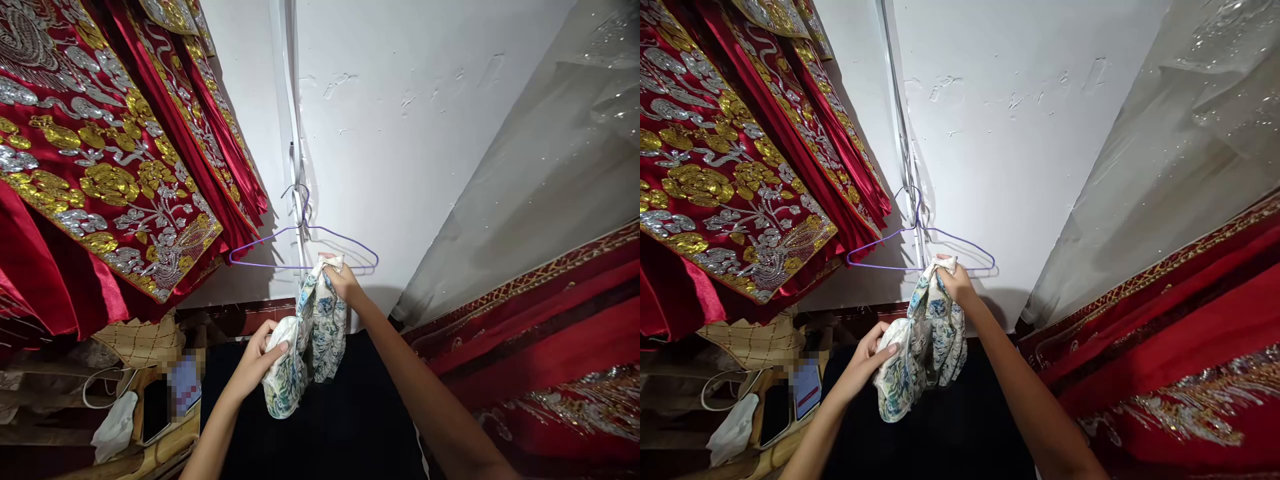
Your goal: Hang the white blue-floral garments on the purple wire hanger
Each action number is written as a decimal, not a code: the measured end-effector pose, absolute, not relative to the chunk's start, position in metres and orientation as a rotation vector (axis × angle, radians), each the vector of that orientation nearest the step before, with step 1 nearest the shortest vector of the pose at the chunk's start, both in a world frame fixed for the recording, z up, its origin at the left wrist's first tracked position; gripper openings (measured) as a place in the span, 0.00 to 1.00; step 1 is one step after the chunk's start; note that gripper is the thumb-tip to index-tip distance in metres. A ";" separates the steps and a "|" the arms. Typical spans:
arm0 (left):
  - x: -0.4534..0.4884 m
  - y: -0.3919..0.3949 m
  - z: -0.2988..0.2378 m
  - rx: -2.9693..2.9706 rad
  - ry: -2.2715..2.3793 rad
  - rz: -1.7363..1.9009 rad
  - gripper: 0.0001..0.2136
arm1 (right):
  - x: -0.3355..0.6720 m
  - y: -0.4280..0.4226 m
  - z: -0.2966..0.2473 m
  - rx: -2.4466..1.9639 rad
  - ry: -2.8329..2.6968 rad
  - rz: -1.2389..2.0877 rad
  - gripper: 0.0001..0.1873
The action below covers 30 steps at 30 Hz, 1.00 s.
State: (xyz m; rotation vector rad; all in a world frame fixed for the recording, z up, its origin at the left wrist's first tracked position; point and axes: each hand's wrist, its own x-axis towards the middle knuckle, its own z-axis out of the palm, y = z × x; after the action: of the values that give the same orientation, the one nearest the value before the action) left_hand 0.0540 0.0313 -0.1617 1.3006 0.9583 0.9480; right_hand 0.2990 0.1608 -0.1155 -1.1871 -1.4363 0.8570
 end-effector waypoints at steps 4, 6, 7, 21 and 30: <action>0.031 0.029 -0.153 1.698 1.264 0.725 0.15 | 0.316 0.158 -0.136 -1.336 -1.408 0.767 0.09; 0.022 0.027 -0.146 1.929 1.350 0.546 0.19 | 0.327 0.152 -0.138 -1.359 -1.392 0.742 0.09; 0.018 0.027 -0.142 2.015 1.377 0.457 0.21 | 0.334 0.149 -0.138 -1.371 -1.385 0.727 0.09; 0.002 0.095 -0.076 2.270 1.524 0.964 0.14 | 0.348 0.120 -0.115 -1.283 -1.393 0.517 0.13; 0.008 0.084 -0.053 2.394 1.485 1.090 0.10 | 0.337 0.128 -0.129 -1.310 -1.441 0.532 0.11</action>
State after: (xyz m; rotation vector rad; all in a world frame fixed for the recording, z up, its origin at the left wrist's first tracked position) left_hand 0.0079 0.0844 -0.0527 2.3939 1.4847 1.0901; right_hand 0.3374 0.1278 -0.1290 -1.3097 -1.4414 0.5324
